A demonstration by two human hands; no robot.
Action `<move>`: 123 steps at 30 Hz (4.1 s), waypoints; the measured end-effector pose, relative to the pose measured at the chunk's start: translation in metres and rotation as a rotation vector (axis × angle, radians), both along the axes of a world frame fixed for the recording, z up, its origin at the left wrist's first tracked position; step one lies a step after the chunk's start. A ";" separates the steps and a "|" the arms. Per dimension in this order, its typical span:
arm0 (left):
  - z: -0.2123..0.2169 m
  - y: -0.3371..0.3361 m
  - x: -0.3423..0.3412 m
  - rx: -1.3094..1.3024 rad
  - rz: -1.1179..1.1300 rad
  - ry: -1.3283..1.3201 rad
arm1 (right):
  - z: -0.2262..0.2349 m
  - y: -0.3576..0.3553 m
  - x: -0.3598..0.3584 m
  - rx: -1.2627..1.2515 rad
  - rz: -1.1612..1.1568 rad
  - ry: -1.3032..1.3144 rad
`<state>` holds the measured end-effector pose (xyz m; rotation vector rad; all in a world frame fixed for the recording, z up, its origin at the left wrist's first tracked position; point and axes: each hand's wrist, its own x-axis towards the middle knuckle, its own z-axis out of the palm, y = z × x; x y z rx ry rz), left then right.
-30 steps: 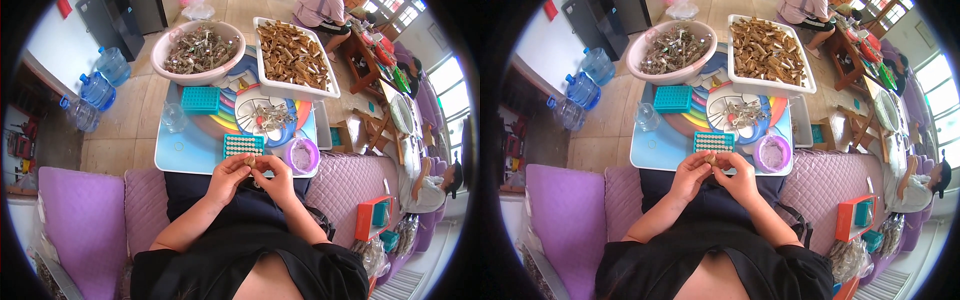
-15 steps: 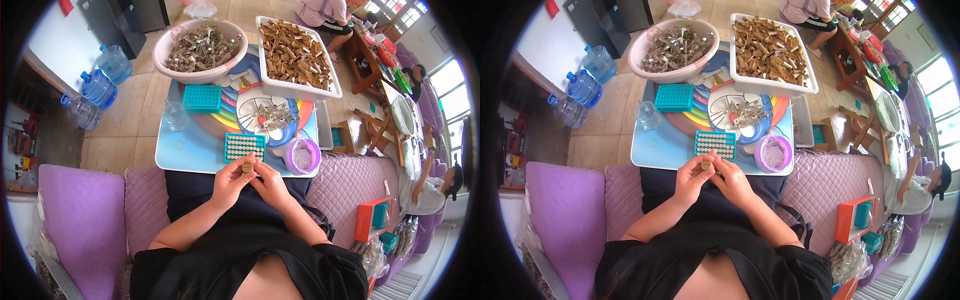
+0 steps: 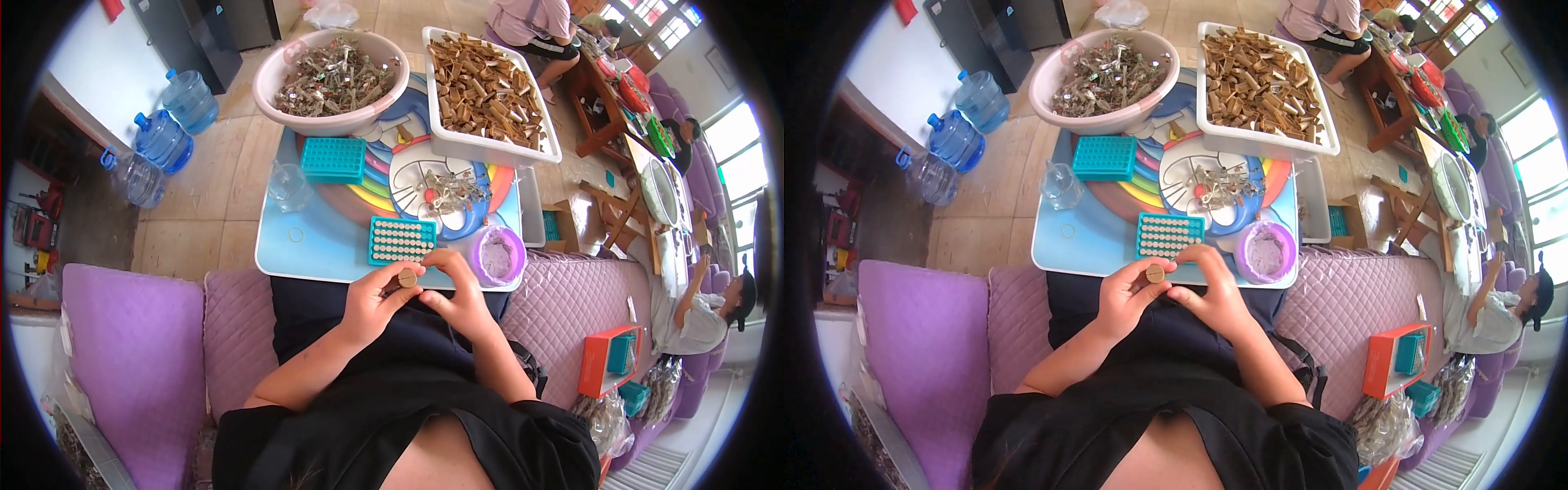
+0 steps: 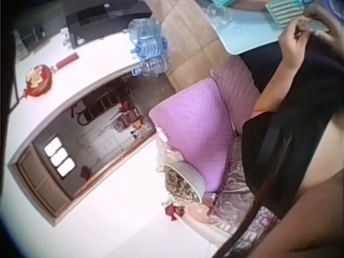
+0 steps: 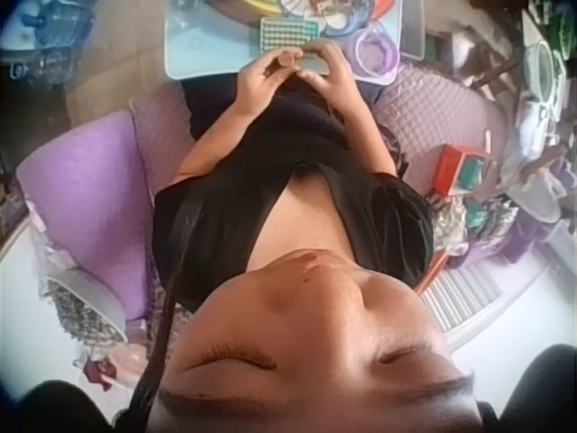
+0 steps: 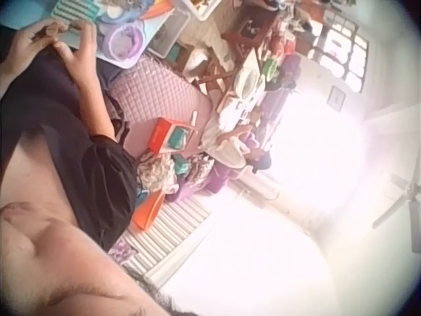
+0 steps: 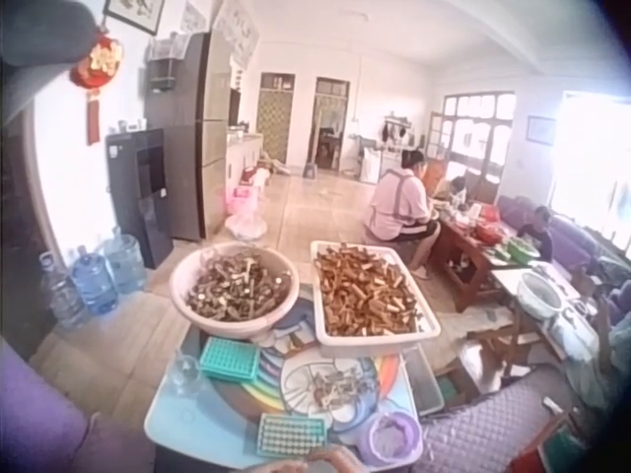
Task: The person assembles small metal components by hand, sorting them from various plastic trays and a bowl into an assembly grid.
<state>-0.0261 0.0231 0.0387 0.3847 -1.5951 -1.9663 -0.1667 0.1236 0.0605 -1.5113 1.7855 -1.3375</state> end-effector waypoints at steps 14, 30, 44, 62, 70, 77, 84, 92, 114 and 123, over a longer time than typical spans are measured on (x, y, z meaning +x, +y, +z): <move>-0.011 0.011 -0.015 -0.625 0.307 -0.130 | -0.002 -0.009 0.029 0.044 -0.185 -0.092; -0.013 -0.011 -0.006 0.477 -0.157 0.253 | 0.001 0.005 0.008 -0.088 -0.077 -0.432; 0.008 0.003 0.001 -0.453 -0.031 -0.052 | 0.009 0.004 0.029 -0.022 0.014 -0.259; 0.016 -0.010 0.006 -0.397 -0.273 -0.247 | -0.017 0.037 -0.106 0.359 -0.513 0.408; -0.005 0.001 0.011 0.260 -0.502 -0.226 | -0.066 0.028 -0.115 0.679 -0.470 0.614; -0.010 0.003 0.003 0.249 -0.430 -0.174 | -0.063 0.015 -0.115 0.806 -0.482 0.624; -0.012 0.000 0.004 0.244 -0.429 -0.211 | -0.060 0.014 -0.110 0.777 -0.517 0.688; -0.014 -0.002 0.004 0.341 -0.407 -0.202 | -0.062 0.012 -0.112 0.864 -0.483 0.640; -0.010 -0.005 -0.001 0.537 -0.418 -0.137 | 0.005 0.049 -0.100 0.206 -0.638 0.079; -0.011 -0.005 -0.002 0.581 -0.408 -0.127 | 0.000 0.056 -0.102 0.158 -0.642 0.252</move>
